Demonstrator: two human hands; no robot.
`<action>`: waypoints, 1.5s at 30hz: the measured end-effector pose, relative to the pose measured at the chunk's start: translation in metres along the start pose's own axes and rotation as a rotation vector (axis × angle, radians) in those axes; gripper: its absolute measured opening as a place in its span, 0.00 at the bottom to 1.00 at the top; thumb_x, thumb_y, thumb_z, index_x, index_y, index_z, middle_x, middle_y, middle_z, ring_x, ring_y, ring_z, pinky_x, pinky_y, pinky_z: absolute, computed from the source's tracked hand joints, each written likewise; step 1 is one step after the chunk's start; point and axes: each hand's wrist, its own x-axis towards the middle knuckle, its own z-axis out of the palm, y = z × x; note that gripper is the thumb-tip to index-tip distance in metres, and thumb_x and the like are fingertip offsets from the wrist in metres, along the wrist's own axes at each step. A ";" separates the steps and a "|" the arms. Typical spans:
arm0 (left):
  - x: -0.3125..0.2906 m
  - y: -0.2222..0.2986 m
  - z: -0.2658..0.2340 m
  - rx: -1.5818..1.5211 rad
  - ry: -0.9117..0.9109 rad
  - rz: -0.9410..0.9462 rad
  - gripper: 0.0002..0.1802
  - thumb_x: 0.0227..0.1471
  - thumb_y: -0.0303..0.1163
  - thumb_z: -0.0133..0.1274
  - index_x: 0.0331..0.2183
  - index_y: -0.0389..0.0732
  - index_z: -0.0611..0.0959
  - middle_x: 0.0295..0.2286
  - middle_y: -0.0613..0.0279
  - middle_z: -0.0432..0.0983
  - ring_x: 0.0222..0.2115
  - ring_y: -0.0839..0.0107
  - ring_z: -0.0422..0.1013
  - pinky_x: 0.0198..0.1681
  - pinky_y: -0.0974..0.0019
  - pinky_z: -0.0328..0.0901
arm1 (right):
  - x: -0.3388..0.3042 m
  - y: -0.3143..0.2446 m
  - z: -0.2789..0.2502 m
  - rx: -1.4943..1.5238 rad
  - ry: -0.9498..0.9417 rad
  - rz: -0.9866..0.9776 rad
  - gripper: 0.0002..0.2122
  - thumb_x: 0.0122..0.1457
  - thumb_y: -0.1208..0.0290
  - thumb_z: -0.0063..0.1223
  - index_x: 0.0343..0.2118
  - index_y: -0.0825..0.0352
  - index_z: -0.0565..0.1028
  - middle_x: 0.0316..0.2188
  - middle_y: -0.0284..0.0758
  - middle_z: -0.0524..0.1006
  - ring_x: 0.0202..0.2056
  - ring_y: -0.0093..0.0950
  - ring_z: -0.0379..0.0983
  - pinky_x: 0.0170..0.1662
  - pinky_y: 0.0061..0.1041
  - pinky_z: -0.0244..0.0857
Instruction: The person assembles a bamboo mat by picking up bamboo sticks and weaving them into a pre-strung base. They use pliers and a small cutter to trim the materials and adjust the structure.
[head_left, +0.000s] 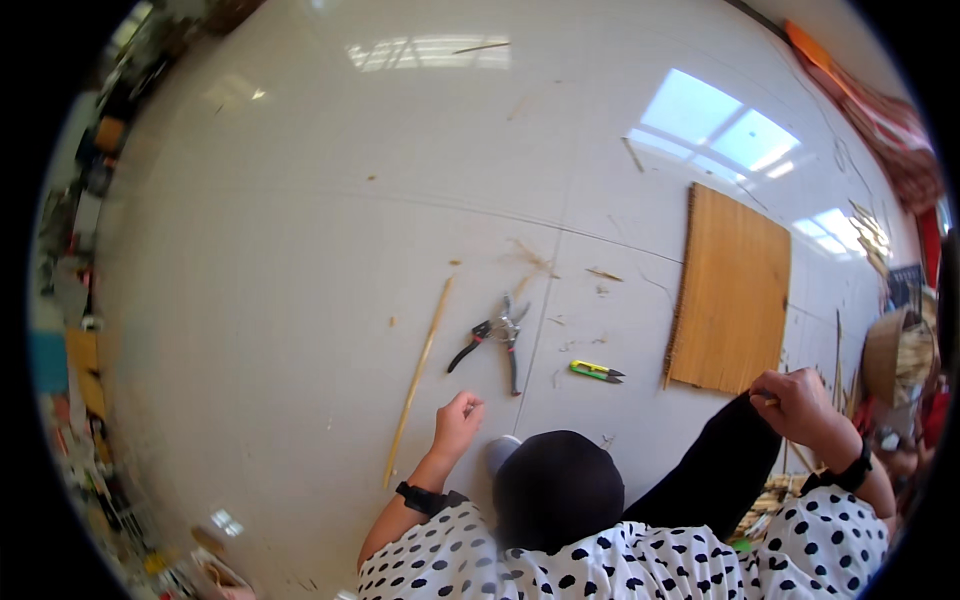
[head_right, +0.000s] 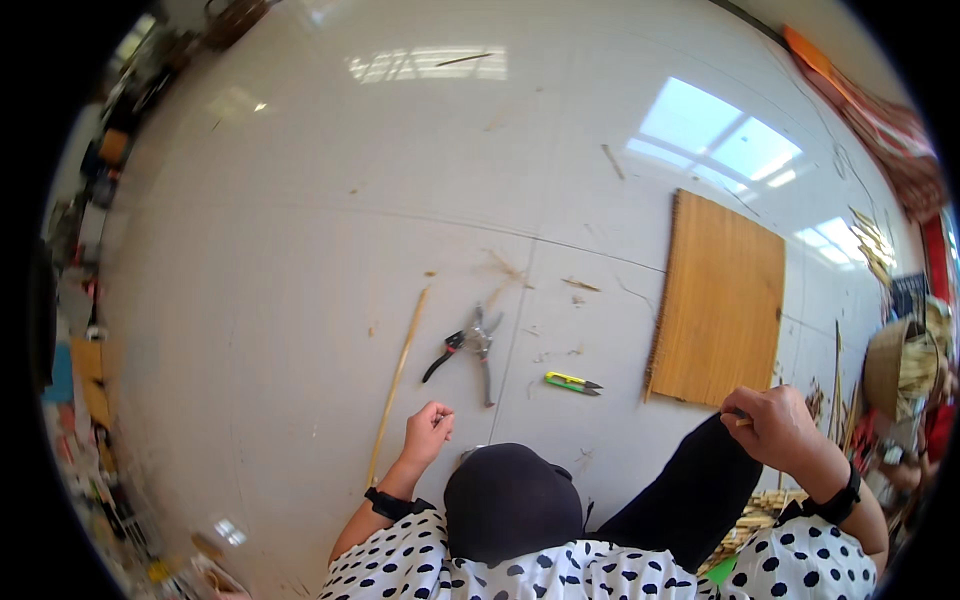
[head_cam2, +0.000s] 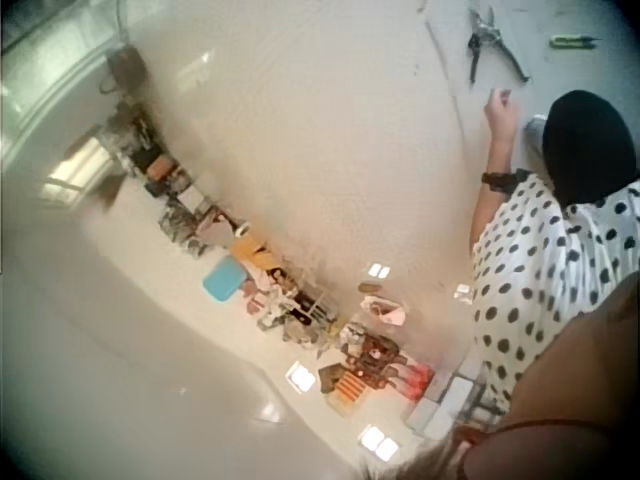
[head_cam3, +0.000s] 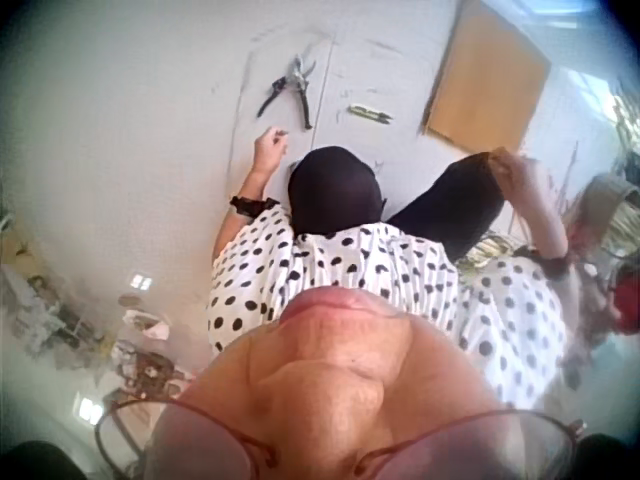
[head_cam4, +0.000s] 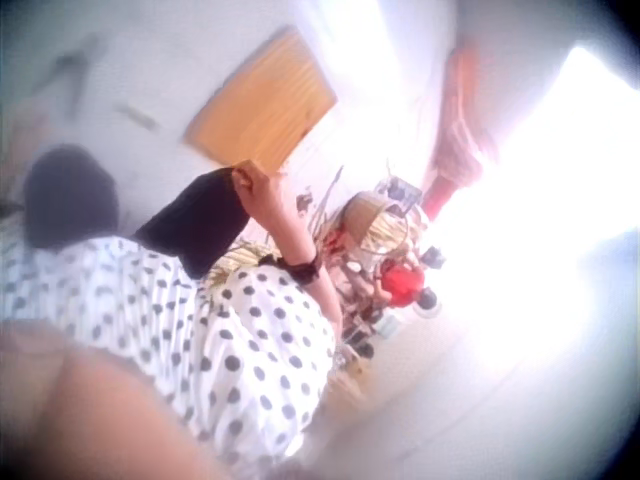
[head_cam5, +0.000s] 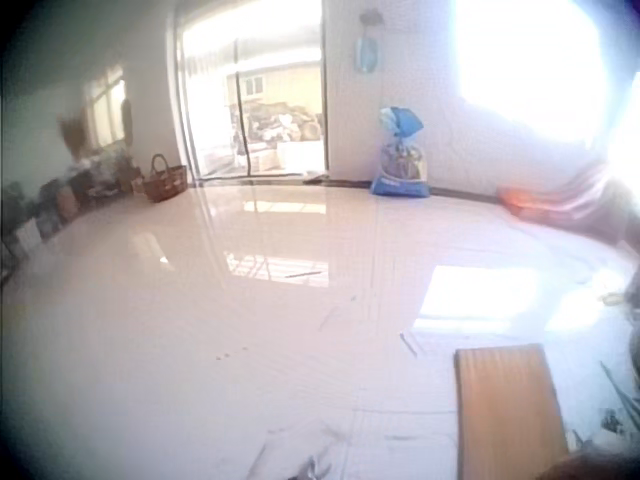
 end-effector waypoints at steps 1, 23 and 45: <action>0.001 0.009 0.001 0.027 -0.010 -0.011 0.04 0.52 0.23 0.51 0.32 0.34 0.76 0.18 0.67 0.72 0.18 0.82 0.67 0.22 0.76 0.64 | -0.011 0.007 -0.003 -0.009 0.010 0.016 0.04 0.49 0.72 0.57 0.26 0.64 0.75 0.14 0.39 0.74 0.18 0.38 0.73 0.24 0.32 0.68; 0.079 0.130 0.087 0.879 -0.208 0.934 0.04 0.48 0.27 0.53 0.29 0.41 0.80 0.29 0.55 0.77 0.33 0.55 0.74 0.35 0.58 0.68 | -0.139 0.188 0.176 0.305 0.031 0.585 0.09 0.53 0.61 0.53 0.30 0.61 0.78 0.25 0.42 0.79 0.30 0.43 0.75 0.36 0.39 0.69; 0.146 0.284 0.282 1.097 -0.750 0.387 0.25 0.49 0.34 0.56 0.48 0.34 0.74 0.45 0.47 0.72 0.44 0.55 0.71 0.48 0.58 0.65 | -0.140 0.345 0.328 0.731 0.670 0.984 0.14 0.53 0.62 0.52 0.38 0.66 0.77 0.29 0.47 0.78 0.32 0.42 0.76 0.37 0.34 0.69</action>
